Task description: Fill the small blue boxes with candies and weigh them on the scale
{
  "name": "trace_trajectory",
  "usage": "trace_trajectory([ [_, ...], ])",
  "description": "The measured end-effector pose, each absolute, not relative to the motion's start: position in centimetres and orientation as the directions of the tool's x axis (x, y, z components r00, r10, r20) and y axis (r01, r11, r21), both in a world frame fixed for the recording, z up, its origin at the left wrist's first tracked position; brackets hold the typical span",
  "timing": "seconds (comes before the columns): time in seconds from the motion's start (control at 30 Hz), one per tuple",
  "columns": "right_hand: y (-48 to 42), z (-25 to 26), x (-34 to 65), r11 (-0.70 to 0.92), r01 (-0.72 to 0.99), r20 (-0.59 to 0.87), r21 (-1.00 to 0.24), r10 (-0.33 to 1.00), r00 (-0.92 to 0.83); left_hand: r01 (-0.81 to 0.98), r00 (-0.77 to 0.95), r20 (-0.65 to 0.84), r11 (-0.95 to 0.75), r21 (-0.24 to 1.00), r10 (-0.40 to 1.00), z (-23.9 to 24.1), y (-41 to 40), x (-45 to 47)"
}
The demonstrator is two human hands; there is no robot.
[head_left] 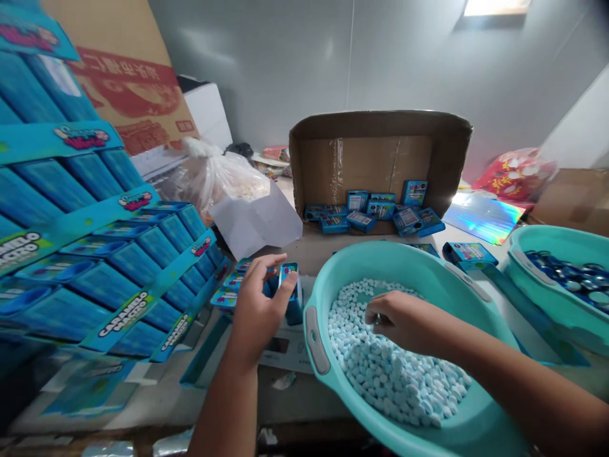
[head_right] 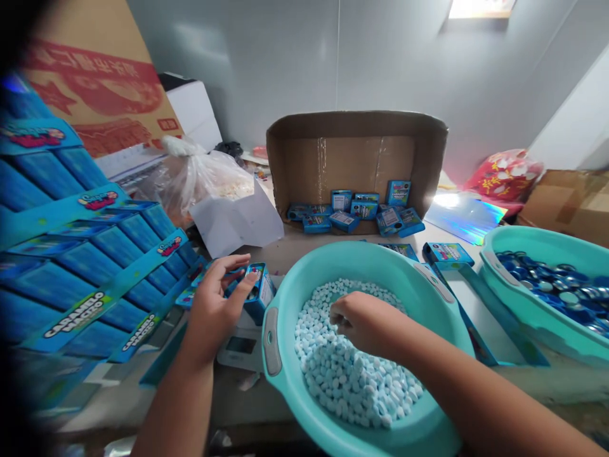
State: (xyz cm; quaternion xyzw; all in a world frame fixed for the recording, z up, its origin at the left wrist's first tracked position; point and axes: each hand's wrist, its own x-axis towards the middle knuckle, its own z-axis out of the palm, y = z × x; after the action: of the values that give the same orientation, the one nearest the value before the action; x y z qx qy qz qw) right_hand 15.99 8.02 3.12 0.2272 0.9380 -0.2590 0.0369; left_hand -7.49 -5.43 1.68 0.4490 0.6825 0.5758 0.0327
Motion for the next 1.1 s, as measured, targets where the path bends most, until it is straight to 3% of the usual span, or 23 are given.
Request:
trace_trajectory([
  [0.13, 8.1, 3.8, 15.9, 0.779, 0.403, -0.096, -0.48, 0.411, -0.907, 0.525, -0.629, 0.453, -0.086, 0.847, 0.632, 1.7, -5.4, -7.7],
  [0.3, 7.7, 7.3, 13.4, 0.901, 0.266, 0.109, -0.342, 0.319, -0.941, 0.391, -0.772, 0.431, -0.185, 0.902, 0.468, 1.5, -5.3, -8.7],
  [0.43, 7.2, 10.4, 8.3, 0.929, 0.113, 0.168, -0.353, 0.182, -0.969, 0.477, -0.765, 0.497, -0.159, 0.864, 0.41, 1.1, -5.4, -9.0],
  [0.63, 6.1, 11.2, 2.4, 0.95, -0.047, 0.042, -0.31, -0.035, -0.999, 0.748, -0.611, 0.754, -0.138, 0.649, 0.24, 0.9, -6.4, -8.8],
  [0.9, 6.3, 9.7, 1.6, 0.88, 0.007, 0.007, -0.475, 0.011, -1.0, 0.566, -0.767, 0.596, -0.187, 0.803, 0.239, 1.1, -6.1, -8.4],
  [1.03, 6.0, 9.9, 2.3, 0.891, -0.036, 0.087, -0.452, 0.004, -0.996, 0.598, -0.735, 0.644, -0.245, 0.763, 0.212, 1.2, -6.1, -8.2],
  [1.1, 5.7, 10.3, 3.7, 0.929, -0.032, 0.186, -0.368, 0.04, -0.982, 0.609, -0.733, 0.666, -0.301, 0.734, 0.138, 1.3, -6.2, -8.1],
])
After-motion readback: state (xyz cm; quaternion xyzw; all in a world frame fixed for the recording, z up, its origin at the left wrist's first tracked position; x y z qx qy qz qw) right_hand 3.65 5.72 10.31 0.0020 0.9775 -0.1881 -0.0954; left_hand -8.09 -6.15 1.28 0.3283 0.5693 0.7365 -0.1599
